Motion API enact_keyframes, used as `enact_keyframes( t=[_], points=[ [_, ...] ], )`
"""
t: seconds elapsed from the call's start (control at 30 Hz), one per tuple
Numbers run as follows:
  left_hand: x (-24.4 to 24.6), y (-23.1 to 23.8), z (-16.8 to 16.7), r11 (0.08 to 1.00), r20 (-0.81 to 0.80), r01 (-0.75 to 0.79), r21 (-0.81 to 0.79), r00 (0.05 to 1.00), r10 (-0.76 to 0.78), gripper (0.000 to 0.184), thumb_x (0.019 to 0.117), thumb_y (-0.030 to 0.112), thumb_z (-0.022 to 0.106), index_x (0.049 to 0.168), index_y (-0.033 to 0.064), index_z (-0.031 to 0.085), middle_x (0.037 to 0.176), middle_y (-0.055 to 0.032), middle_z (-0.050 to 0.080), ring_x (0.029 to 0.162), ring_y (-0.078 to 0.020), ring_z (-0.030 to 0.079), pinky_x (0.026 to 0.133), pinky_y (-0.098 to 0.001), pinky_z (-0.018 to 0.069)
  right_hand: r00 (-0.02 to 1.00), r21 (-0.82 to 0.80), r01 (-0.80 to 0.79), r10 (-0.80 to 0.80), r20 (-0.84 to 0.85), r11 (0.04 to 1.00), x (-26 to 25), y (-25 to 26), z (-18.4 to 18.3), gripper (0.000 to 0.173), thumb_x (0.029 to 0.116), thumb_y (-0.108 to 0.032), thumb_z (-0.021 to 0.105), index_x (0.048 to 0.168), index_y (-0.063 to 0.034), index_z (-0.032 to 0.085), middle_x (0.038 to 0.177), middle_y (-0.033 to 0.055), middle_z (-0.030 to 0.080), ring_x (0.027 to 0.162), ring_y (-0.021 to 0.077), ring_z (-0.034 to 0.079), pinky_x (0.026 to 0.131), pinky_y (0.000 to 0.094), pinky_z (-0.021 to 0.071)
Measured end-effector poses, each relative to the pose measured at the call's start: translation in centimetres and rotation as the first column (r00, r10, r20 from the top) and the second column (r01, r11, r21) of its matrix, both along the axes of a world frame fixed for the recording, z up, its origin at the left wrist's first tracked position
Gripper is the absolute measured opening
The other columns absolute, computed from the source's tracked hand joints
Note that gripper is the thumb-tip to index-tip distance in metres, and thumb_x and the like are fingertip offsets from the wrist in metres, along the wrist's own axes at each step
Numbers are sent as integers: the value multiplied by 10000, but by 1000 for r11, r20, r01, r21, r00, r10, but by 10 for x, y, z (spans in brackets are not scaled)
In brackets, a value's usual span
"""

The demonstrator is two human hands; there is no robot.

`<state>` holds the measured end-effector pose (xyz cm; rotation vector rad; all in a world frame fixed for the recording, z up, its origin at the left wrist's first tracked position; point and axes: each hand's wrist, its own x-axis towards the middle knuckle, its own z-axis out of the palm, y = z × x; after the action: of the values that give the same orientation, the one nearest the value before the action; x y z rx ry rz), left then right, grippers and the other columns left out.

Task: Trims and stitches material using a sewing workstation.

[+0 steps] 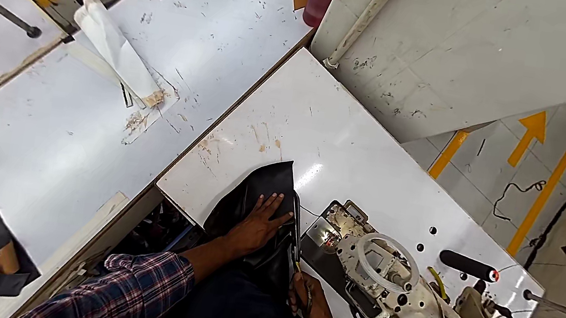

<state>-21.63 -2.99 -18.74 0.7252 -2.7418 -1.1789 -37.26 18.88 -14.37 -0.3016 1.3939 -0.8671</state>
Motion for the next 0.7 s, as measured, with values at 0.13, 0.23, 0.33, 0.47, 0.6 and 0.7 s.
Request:
enact_keyframes(
  t=[0.13, 0.23, 0.33, 0.47, 0.6, 0.7],
  points=[
    [0, 1, -2, 1000, -4, -3, -6, 1000, 3, 448, 1096, 279, 409, 1531, 245, 508, 1688, -172, 239, 1591, -300, 126, 1270, -577, 87, 1000, -2, -1, 1, 12, 1000, -1, 0, 0, 463, 991, -538, 579, 836, -101, 579, 586, -17, 547, 478, 116, 565, 474, 275, 512],
    [0, 2, -3, 1000, -8, -8, -3, 1000, 8, 445, 1098, 281, 403, 1527, 245, 513, 1686, -171, 244, 1591, -299, 129, 1271, -574, 85, 1000, 4, 7, -7, 16, 1000, -2, 1, 0, 485, 978, -562, 593, 832, -99, 584, 587, -13, 552, 477, 116, 568, 469, 274, 513],
    [1, 1, -4, 1000, -25, -15, 10, 1000, 15, 448, 1093, 281, 409, 1527, 253, 514, 1684, -166, 254, 1590, -294, 137, 1270, -578, 87, 999, 2, 38, -38, 31, 999, -4, 6, -3, 563, 930, -659, 597, 865, -99, 591, 604, -19, 560, 490, 110, 575, 479, 265, 517],
    [4, -2, -2, 999, -73, -15, 52, 997, 19, 447, 1090, 275, 421, 1526, 259, 516, 1691, -150, 245, 1593, -275, 127, 1275, -569, 80, 999, -9, 19, -19, 28, 1000, -8, 1, -4, 612, 921, -712, 560, 881, -102, 589, 624, -20, 557, 514, 110, 576, 512, 262, 521],
    [7, -4, -1, 998, -115, -7, 68, 993, 15, 447, 1091, 281, 422, 1529, 262, 512, 1694, -143, 238, 1594, -274, 119, 1275, -570, 79, 1000, -32, 10, -10, 7, 999, -11, -14, -5, 611, 925, -705, 559, 885, -96, 581, 619, -17, 548, 505, 113, 568, 509, 267, 521],
    [9, -5, -1, 996, -141, -7, 90, 990, 20, 439, 1092, 284, 424, 1518, 259, 527, 1697, -132, 234, 1596, -263, 108, 1279, -564, 73, 1000, -6, 3, -3, -14, 1000, -12, -27, -4, 583, 948, -667, 539, 895, -88, 572, 618, -16, 544, 505, 116, 569, 506, 269, 523]
  ],
)
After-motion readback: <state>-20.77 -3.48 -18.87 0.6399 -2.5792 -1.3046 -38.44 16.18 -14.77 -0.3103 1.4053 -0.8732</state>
